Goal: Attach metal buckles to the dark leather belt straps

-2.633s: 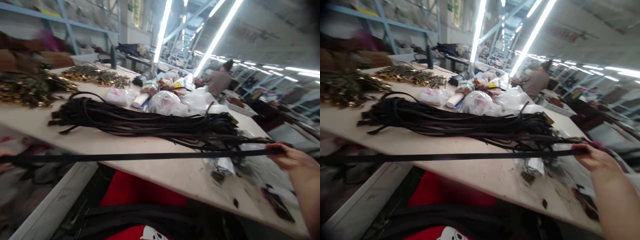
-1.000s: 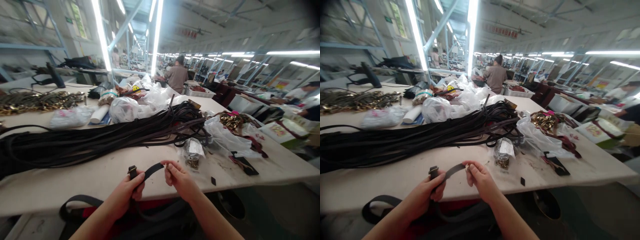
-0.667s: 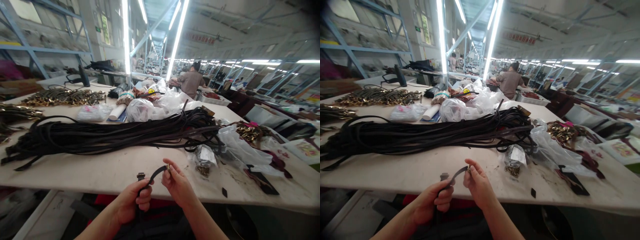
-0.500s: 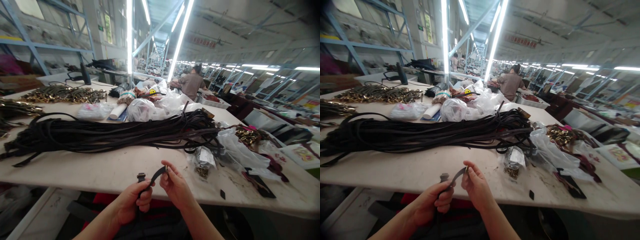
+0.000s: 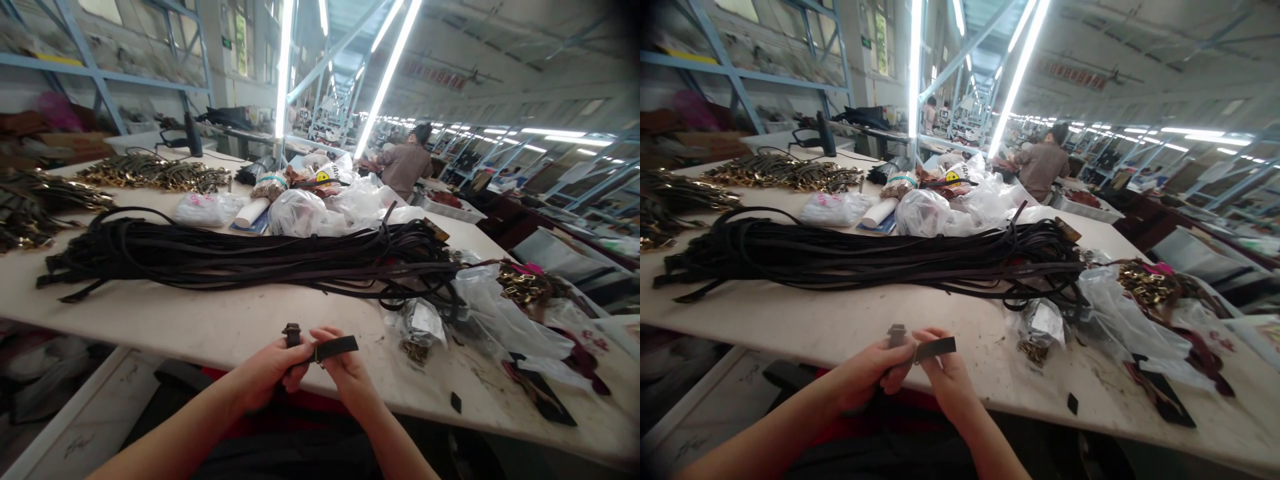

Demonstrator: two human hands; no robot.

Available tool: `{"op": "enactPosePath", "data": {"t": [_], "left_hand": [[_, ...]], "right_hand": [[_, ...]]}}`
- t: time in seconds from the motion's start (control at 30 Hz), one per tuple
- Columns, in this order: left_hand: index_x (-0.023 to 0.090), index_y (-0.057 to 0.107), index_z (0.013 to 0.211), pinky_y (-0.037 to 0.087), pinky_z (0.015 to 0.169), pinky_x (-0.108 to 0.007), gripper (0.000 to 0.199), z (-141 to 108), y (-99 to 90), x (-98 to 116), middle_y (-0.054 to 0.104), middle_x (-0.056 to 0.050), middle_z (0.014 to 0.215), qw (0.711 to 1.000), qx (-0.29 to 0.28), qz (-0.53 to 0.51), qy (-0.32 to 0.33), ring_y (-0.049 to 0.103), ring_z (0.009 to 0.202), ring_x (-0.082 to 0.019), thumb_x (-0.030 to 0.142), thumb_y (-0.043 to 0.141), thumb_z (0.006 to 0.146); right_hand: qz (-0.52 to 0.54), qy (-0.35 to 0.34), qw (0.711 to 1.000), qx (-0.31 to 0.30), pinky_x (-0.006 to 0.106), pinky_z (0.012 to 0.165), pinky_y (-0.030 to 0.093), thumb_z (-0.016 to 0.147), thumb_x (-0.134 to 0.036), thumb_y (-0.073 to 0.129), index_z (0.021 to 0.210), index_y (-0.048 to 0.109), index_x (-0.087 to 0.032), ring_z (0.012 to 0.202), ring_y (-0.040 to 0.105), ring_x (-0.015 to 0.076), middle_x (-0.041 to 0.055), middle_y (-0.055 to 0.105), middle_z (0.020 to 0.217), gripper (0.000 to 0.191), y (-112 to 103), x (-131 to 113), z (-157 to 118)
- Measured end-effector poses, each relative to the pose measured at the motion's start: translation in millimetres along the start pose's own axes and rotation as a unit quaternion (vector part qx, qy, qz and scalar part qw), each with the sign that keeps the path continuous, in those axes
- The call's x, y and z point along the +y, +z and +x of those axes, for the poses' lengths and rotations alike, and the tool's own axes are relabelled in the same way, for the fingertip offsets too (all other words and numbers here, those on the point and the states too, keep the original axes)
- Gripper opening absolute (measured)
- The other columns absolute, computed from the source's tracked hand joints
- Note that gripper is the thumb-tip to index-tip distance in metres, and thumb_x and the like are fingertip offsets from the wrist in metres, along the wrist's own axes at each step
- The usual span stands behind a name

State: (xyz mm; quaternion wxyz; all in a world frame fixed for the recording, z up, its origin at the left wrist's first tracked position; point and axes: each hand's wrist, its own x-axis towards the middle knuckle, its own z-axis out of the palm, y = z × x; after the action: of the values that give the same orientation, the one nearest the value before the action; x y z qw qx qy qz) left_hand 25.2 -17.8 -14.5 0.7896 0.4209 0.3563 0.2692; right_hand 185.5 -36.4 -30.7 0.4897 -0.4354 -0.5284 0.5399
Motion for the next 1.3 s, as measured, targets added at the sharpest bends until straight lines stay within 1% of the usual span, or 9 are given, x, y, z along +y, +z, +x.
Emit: {"op": "enactPosePath", "data": {"t": [0.1,0.23,0.33,0.4,0.5,0.83,1.0,1.13,1.3], "left_hand": [[0.016,0.051,0.073,0.036,0.055,-0.022,0.033,-1.3,8.3,7.5,0.047,0.002,0.058,0.986,0.023,0.139,0.084,0.042,0.054,-0.010,0.045,0.042,0.085],[0.017,0.056,0.089,0.041,0.071,-0.028,0.031,-3.1,6.4,20.7,0.057,-0.003,0.074,0.909,0.135,0.353,0.177,0.053,0.073,-0.016,0.037,0.033,0.088],[0.017,0.056,0.098,0.044,0.069,-0.029,0.030,-2.0,3.5,28.9,0.060,-0.004,0.074,0.842,0.191,0.464,0.198,0.056,0.070,-0.018,0.031,0.031,0.088],[0.018,0.056,0.101,0.045,0.074,-0.030,0.028,0.4,2.6,30.0,0.064,-0.006,0.084,0.808,0.181,0.516,0.220,0.059,0.079,-0.019,0.024,0.034,0.085],[0.017,0.057,0.102,0.046,0.080,-0.031,0.031,4.4,1.9,25.6,0.066,-0.008,0.095,0.777,0.173,0.558,0.235,0.061,0.089,-0.020,0.014,0.036,0.081],[0.017,0.058,0.111,0.044,0.090,-0.032,0.036,1.1,3.4,20.9,0.064,-0.008,0.109,0.750,0.206,0.588,0.223,0.058,0.101,-0.020,0.012,0.037,0.082],[0.020,0.059,0.110,0.043,0.089,-0.032,0.033,1.2,-3.2,21.1,0.064,-0.007,0.108,0.771,0.169,0.577,0.211,0.058,0.101,-0.021,0.017,0.037,0.085],[0.021,0.058,0.112,0.040,0.090,-0.033,0.038,-0.9,-11.3,23.3,0.062,-0.007,0.113,0.767,0.166,0.591,0.188,0.056,0.104,-0.023,0.012,0.038,0.081],[0.023,0.066,0.088,0.043,0.072,-0.034,0.026,0.4,-7.3,23.1,0.068,-0.008,0.090,0.778,0.142,0.588,0.173,0.061,0.082,-0.026,0.018,0.041,0.083]], "right_hand": [[0.067,-0.017,0.998,0.010,0.031,0.091,0.037,0.083,-0.039,0.053,0.087,0.064,-0.023,0.104,0.048,0.0175,0.0036,0.055,0.111,0.019,-0.5,-6.8,-0.5],[0.216,0.056,0.975,-0.014,0.025,0.061,0.042,0.080,-0.042,0.056,0.082,0.057,-0.021,0.062,0.050,0.0104,-0.0015,0.052,0.065,0.021,-0.7,-24.0,3.2],[0.151,0.131,0.979,-0.050,0.018,0.040,0.023,0.079,-0.045,0.056,0.083,0.053,-0.018,0.042,0.030,0.0043,-0.0067,0.038,0.052,0.028,2.9,-30.5,6.9],[0.087,0.156,0.982,-0.069,0.018,0.038,0.013,0.077,-0.049,0.056,0.079,0.052,-0.016,0.041,0.023,0.0031,-0.0076,0.034,0.051,0.034,6.1,-30.5,8.4],[0.045,0.157,0.983,-0.084,0.018,0.040,0.012,0.075,-0.053,0.055,0.075,0.049,-0.015,0.043,0.023,0.0032,-0.0071,0.035,0.052,0.038,9.2,-29.6,8.9],[0.070,0.150,0.981,-0.099,0.019,0.042,0.014,0.077,-0.050,0.054,0.072,0.045,-0.017,0.046,0.023,0.0044,-0.0071,0.031,0.053,0.035,11.7,-33.4,8.4],[-0.012,0.070,0.994,-0.087,0.019,0.044,0.019,0.084,-0.046,0.047,0.075,0.048,-0.017,0.049,0.028,0.0056,-0.0054,0.035,0.056,0.030,12.9,-28.9,9.0],[-0.138,0.016,0.986,-0.093,0.020,0.049,0.027,0.085,-0.041,0.045,0.072,0.051,-0.017,0.053,0.033,0.0073,-0.0043,0.039,0.057,0.028,9.6,-36.1,10.7],[-0.098,0.055,0.991,-0.067,0.020,0.045,0.024,0.082,-0.046,0.047,0.077,0.050,-0.017,0.049,0.032,0.0066,-0.0049,0.040,0.057,0.030,13.5,-36.3,16.3]]}}
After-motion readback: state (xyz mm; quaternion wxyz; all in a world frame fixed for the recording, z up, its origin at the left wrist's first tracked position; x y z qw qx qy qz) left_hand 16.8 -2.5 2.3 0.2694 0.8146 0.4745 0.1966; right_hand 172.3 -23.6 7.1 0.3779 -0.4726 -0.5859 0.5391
